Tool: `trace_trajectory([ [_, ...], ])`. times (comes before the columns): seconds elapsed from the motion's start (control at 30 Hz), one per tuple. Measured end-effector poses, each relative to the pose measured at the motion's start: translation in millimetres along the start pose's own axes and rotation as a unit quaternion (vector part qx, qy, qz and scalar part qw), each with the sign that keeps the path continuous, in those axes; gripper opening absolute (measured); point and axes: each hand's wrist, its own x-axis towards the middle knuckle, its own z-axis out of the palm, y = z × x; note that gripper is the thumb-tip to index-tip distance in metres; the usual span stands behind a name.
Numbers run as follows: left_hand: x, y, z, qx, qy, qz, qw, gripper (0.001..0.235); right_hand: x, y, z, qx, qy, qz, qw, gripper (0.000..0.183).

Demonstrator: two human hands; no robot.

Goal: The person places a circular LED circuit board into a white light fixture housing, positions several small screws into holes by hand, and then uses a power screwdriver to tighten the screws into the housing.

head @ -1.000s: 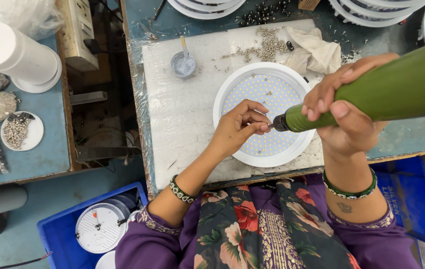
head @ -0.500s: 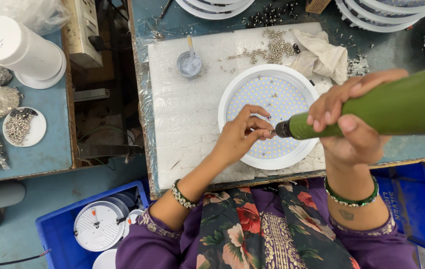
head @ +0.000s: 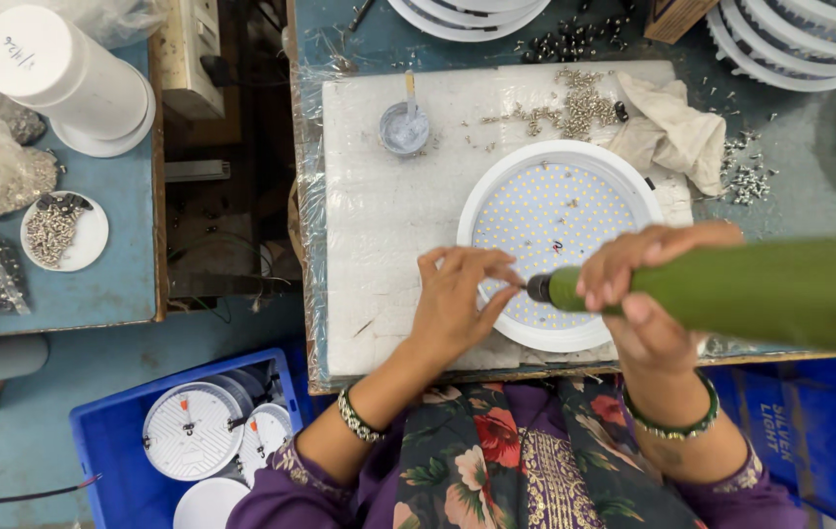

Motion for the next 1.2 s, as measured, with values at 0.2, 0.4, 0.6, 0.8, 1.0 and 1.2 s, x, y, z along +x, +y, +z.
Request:
trace_trajectory([
  [0.2,31,-21,-12,0.032,0.013,-0.011,0.999,0.045,47,42,5,0.001,-0.008,-0.014,1.000,0.037],
  [0.4,40,-29,-14,0.133,0.002,-0.003,0.991,0.041,67,72,13,-0.031,-0.018,-0.007,0.999,0.028],
  [0.6,39,-31,-13,0.118,-0.004,-0.008,0.993,0.040,69,77,16,-0.046,-0.025,0.000,0.999,0.027],
  [0.8,42,-30,-16,0.117,-0.013,-0.021,0.993,0.040,77,77,24,-0.048,-0.037,0.034,0.998,0.025],
  [1.0,46,-36,-24,0.120,0.040,-0.045,0.991,0.037,92,75,32,-0.072,-0.060,0.060,0.994,0.016],
  [1.2,44,-51,-15,0.083,-0.032,-0.148,0.985,0.018,94,78,36,-0.092,-0.073,0.065,0.991,0.014],
])
